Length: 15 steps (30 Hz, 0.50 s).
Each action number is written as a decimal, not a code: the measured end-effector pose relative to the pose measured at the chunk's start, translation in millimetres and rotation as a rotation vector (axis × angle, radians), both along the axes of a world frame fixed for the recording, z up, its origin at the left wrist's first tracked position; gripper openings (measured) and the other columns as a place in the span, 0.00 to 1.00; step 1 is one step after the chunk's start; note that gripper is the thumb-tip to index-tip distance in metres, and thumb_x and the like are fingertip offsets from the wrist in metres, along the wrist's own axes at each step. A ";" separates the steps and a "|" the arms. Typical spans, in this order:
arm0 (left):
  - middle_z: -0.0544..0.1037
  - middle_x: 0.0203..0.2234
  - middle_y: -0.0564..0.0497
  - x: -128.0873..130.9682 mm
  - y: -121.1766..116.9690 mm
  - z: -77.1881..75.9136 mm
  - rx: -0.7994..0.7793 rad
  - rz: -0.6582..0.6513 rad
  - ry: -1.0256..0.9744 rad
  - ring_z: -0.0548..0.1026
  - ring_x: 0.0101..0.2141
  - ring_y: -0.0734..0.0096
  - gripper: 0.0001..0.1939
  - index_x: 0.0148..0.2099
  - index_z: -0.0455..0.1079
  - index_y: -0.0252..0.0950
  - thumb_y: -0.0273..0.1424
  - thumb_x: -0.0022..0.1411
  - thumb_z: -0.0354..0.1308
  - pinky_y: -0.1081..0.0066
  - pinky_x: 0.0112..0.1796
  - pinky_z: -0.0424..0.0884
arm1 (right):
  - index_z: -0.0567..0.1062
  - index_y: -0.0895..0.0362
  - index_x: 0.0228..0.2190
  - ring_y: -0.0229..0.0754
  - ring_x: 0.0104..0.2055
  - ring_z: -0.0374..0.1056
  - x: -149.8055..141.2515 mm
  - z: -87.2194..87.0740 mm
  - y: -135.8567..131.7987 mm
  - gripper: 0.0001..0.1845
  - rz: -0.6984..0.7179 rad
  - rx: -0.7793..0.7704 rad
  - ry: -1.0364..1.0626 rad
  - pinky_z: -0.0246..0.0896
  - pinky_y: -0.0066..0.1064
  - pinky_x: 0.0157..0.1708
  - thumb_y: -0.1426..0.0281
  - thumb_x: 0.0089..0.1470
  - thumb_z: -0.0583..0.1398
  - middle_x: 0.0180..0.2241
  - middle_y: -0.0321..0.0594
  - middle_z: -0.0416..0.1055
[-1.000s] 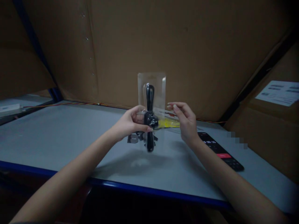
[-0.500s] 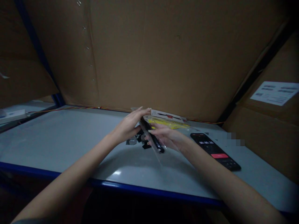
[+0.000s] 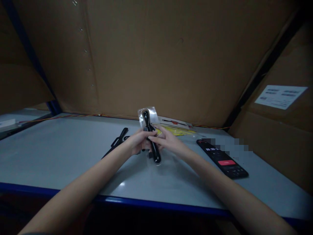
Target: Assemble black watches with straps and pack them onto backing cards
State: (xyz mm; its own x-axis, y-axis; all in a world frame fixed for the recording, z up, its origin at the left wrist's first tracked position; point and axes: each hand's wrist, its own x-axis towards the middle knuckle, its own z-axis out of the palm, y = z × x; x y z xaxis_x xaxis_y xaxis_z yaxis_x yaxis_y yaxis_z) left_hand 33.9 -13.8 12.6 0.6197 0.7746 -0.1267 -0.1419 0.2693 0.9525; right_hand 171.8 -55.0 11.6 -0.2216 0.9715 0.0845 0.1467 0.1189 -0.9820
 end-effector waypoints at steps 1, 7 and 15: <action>0.74 0.24 0.48 -1.3 1.1 -2.4 -0.023 0.026 -0.020 0.74 0.23 0.70 0.11 0.40 0.65 0.32 0.28 0.53 0.59 0.69 0.26 0.71 | 0.61 0.53 0.53 0.40 0.24 0.69 2.6 1.6 2.5 0.31 -0.013 0.015 -0.077 0.64 0.31 0.22 0.56 0.49 0.58 0.26 0.37 0.71; 0.76 0.29 0.42 -19.1 19.1 -7.4 -0.139 0.162 -0.092 0.77 0.28 0.66 0.14 0.43 0.64 0.29 0.22 0.53 0.58 0.67 0.31 0.75 | 0.73 0.56 0.44 0.40 0.28 0.66 75.0 24.9 46.1 0.28 -0.249 0.345 -0.569 0.62 0.32 0.26 0.51 0.56 0.45 0.30 0.43 0.70; 0.76 0.24 0.43 -22.0 21.1 -6.9 -0.266 0.110 -0.091 0.76 0.24 0.69 0.13 0.45 0.64 0.25 0.20 0.55 0.54 0.72 0.27 0.73 | 0.66 0.55 0.53 0.58 0.51 0.60 163.2 3.6 122.2 0.38 -0.149 0.242 -1.315 0.59 0.48 0.46 0.66 0.35 0.61 0.49 0.49 0.66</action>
